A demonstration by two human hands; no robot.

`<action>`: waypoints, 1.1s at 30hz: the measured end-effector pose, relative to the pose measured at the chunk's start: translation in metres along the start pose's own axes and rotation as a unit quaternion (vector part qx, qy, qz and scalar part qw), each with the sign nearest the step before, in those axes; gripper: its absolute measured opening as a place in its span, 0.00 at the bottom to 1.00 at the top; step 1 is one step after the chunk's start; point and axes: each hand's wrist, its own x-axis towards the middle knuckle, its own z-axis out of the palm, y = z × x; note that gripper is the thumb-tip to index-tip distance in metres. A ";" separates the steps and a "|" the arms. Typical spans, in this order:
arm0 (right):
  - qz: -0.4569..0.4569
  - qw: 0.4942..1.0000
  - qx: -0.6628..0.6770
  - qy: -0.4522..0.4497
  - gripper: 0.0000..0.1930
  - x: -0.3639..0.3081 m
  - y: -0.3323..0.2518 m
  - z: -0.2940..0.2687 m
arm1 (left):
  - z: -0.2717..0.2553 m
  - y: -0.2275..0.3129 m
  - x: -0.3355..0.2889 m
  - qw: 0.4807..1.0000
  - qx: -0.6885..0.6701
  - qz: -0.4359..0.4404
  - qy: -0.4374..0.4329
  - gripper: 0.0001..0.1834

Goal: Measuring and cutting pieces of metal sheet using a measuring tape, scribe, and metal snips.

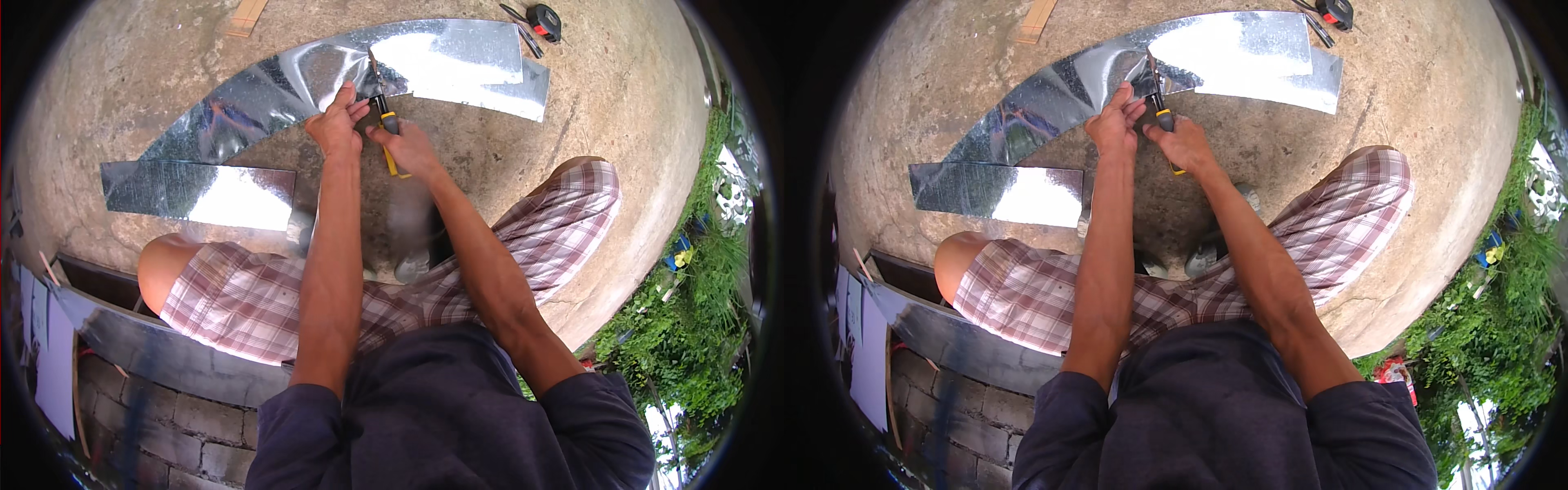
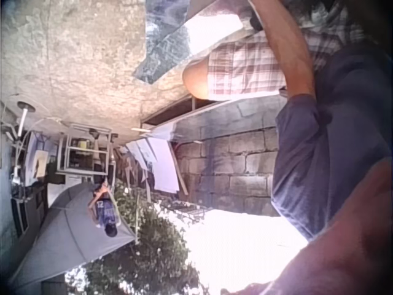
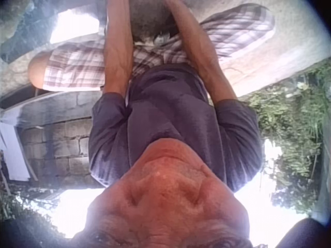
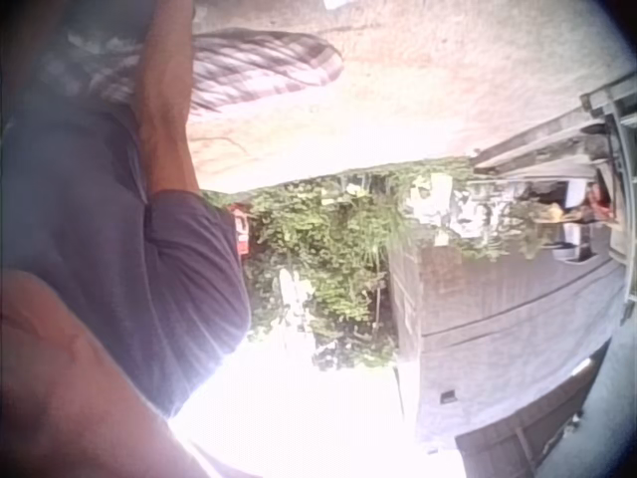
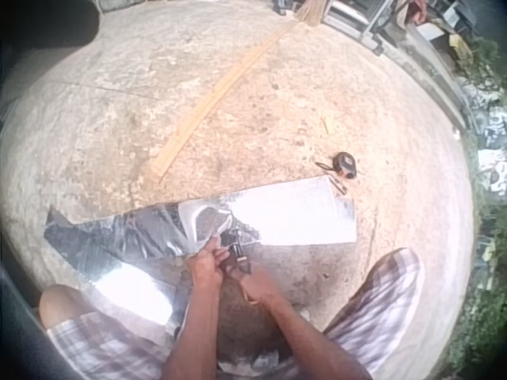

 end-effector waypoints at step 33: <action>0.057 0.984 0.156 -0.066 0.23 0.002 -0.010 -0.013 | 0.000 0.005 -0.005 1.000 -0.015 -0.020 -0.003 0.13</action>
